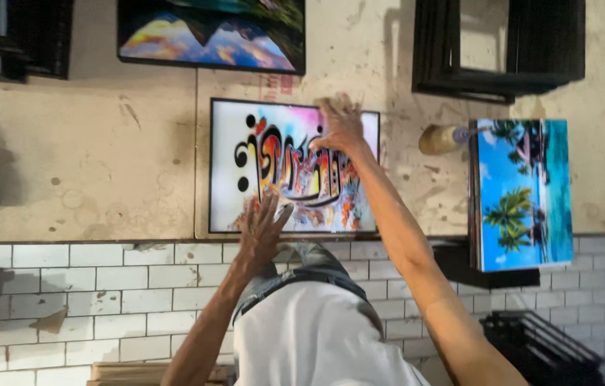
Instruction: The person applies glue to the inner edge of a picture frame using a squeeze bottle, then places a printed artwork into the frame and presses it down. This process is repeated for several different artworks, including a landscape, a beach scene, and calligraphy prints.
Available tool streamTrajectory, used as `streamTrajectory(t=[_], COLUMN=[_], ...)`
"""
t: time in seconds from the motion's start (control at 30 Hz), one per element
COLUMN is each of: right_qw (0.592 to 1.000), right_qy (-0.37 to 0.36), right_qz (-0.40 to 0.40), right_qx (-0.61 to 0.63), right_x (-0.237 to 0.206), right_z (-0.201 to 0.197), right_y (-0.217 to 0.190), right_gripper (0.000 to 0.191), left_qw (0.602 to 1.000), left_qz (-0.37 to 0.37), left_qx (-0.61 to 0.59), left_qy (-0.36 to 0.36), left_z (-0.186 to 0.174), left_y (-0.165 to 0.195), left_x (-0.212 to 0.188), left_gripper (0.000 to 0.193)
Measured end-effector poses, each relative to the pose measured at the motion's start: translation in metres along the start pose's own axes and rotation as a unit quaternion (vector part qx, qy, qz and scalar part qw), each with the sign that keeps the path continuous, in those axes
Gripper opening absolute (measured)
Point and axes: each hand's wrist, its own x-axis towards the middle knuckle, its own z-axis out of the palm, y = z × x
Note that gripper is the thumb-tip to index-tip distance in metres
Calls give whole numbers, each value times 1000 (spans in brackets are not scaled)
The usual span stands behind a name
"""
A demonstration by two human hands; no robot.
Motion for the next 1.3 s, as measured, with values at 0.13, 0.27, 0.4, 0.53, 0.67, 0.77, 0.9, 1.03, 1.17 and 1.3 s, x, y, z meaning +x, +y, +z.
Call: streamTrajectory(t=[0.13,0.27,0.4,0.53,0.67,0.77,0.9,1.03,1.17,1.3], right_qw=[997,999,983,917,947,920,776,772,877,920], right_qy=[-67,31,166,65,-27,120,144,185,209,97], right_qz=[-7,-37,-65,265,288,324,434,351,254,199], right_qx=[-40,-18,29,292,141,184,435,497,350,322], right_x=[28,24,-10,-112,-186,-190,-172,-146,-30,126], right_z=[-6,0,5,12,34,58,60,32,-38,-136], right_y=[-26,-29,-26,8,43,38,33,28,18,-11], right_gripper=[127,117,113,115,119,99,55,57,102,73], left_qw=[997,999,987,936,876,863,747,628,704,631], left_qz=[-14,-25,-57,-215,-357,-403,-407,-415,-404,-335], left_qx=[-75,-29,-147,-76,-195,-199,-451,-605,-506,-640], left_qy=[24,11,16,267,258,230,270,259,290,282], left_z=[2,-2,-2,2,17,29,35,8,-36,-59], left_y=[-2,4,-11,-72,-116,-123,-141,-157,-164,-164], left_x=[5,14,20,10,22,41,50,33,20,27], left_gripper=[103,101,106,100,83,80,58,38,36,36])
